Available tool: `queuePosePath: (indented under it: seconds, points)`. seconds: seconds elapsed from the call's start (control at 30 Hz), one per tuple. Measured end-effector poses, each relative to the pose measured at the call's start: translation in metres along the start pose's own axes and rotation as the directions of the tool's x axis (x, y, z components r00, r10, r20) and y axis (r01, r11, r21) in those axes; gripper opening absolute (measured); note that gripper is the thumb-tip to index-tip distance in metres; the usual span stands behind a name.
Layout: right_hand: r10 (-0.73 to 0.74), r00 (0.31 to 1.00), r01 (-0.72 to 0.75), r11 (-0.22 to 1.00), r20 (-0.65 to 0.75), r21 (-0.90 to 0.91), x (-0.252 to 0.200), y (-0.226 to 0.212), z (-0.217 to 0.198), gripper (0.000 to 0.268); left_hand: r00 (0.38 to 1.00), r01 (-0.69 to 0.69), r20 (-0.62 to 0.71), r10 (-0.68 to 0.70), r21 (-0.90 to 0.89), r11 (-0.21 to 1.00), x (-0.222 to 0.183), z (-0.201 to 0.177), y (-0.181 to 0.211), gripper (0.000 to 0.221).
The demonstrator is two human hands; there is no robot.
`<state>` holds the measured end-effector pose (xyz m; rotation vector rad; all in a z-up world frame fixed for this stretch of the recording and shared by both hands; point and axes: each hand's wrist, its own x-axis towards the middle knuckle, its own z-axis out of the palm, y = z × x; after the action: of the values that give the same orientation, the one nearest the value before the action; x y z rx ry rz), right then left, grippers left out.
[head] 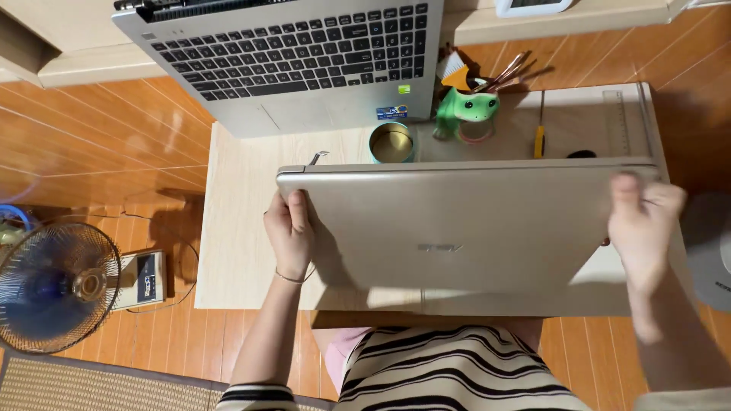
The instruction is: Cleaning and performing maintenance on two separate laptop computers, including cleaning the screens and opening the chassis.
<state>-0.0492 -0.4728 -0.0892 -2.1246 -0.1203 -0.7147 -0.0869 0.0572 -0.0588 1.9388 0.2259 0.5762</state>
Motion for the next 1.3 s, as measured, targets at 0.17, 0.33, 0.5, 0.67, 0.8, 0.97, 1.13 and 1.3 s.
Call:
queuePosePath:
  seconds: [0.17,0.33,0.5,0.67,0.8,0.97,1.13,1.3]
  points:
    - [0.410,0.856,-0.355,0.909,0.316,-0.217,0.003,0.005,0.029,0.082,0.963,0.158,0.186,-0.196,0.203,0.966,0.002,0.005,-0.021,0.060]
    - [0.554,0.739,-0.401,0.819,0.383,-0.410,-0.006,0.029,0.053,0.091,0.898,0.273,0.222,-0.380,0.396,0.877,-0.011,0.027,-0.078,0.073]
    - [0.628,0.690,-0.379,0.737,0.359,-0.560,-0.017,0.066,0.070,0.095,0.895,0.214,0.277,-0.350,0.423,0.881,-0.010,0.049,-0.094,0.073]
    - [0.508,0.795,-0.283,0.794,0.332,-0.538,-0.018,0.057,0.073,0.082,0.920,0.111,0.282,-0.272,0.478,0.871,-0.002,0.066,-0.106,0.072]
    - [0.364,0.890,-0.191,0.843,0.273,-0.503,-0.032,0.080,0.079,0.077,0.939,0.091,0.234,-0.252,0.537,0.839,0.005,0.076,-0.094,0.069]
    - [0.376,0.912,-0.272,0.854,0.165,-0.444,-0.030,0.045,0.089,0.071,0.945,0.128,0.160,-0.285,0.621,0.773,0.008,0.082,-0.077,0.066]
    - [0.372,0.920,-0.303,0.872,0.119,-0.385,-0.026,0.038,0.097,0.066,0.933,0.157,0.115,-0.342,0.723,0.673,0.018,0.088,-0.081,0.066]
    - [0.263,0.961,-0.197,0.871,0.087,-0.449,-0.020,0.028,0.100,0.067,0.935,0.141,0.120,-0.334,0.738,0.660,0.028,0.094,-0.082,0.062]
